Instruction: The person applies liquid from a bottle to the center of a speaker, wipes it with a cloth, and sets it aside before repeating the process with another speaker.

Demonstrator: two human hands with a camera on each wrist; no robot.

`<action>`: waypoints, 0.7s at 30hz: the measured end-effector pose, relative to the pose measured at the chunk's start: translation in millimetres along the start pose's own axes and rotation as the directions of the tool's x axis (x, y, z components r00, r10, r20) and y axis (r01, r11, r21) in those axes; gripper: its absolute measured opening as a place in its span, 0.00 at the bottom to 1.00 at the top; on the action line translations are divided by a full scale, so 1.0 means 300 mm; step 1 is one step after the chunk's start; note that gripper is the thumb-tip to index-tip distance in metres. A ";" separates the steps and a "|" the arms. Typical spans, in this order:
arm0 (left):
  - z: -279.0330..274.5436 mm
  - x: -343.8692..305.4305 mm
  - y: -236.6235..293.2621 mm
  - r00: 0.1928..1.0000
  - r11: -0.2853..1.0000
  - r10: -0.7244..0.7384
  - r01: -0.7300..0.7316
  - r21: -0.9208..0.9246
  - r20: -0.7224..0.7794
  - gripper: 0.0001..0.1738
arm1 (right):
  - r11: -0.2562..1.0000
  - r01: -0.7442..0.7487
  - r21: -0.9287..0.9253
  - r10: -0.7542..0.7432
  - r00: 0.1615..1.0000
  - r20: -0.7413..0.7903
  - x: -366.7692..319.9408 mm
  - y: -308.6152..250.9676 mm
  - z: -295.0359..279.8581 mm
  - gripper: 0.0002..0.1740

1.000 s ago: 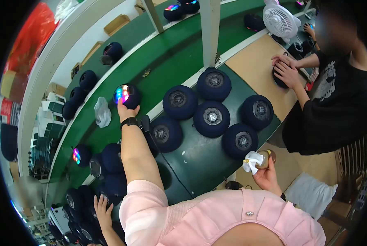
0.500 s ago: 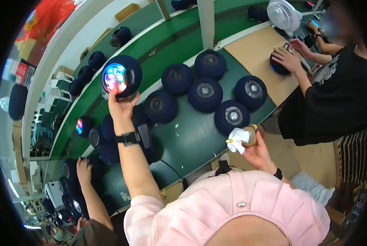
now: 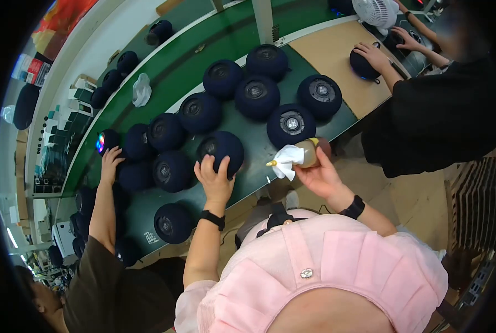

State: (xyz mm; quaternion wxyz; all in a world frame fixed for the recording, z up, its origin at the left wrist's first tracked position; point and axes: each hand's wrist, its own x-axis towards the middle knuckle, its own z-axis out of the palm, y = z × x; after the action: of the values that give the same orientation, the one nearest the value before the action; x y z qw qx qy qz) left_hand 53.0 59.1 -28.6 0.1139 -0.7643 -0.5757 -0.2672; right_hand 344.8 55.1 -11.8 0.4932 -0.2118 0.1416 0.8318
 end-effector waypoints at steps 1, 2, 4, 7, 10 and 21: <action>0.006 -0.024 0.001 0.998 0.997 0.069 -0.069 0.025 0.017 0.40 | 1.000 -0.007 -0.003 0.007 1.000 0.029 0.006 0.015 0.010 0.26; -0.009 -0.036 0.018 0.998 0.997 0.069 -0.069 0.021 0.013 0.40 | 1.000 -0.017 -0.004 0.017 0.998 0.055 0.010 0.032 0.014 0.26; -0.046 -0.050 0.048 0.983 0.995 0.090 -0.082 -0.058 0.157 0.40 | 1.000 -0.004 -0.019 0.005 0.998 0.061 0.019 0.049 0.012 0.27; -0.053 -0.085 0.052 0.994 0.990 0.010 0.005 -0.140 0.105 0.36 | 0.999 0.038 -0.033 -0.035 0.995 0.095 0.041 0.048 0.000 0.27; -0.090 -0.078 0.069 0.986 0.962 -0.127 0.148 -0.228 0.105 0.28 | 0.994 0.087 0.073 -0.097 0.983 0.153 0.055 0.008 0.023 0.28; -0.044 0.052 -0.037 0.762 0.678 -0.644 0.607 -0.414 0.062 0.16 | 0.983 0.130 -0.129 -0.123 0.990 0.063 0.024 0.021 0.065 0.26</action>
State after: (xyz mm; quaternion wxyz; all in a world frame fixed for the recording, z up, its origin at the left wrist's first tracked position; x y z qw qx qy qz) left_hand 41.9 69.1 -10.7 -0.1218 -0.5146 -0.7268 -0.4383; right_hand 332.1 66.2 1.8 0.5335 -0.2297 0.0587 0.8119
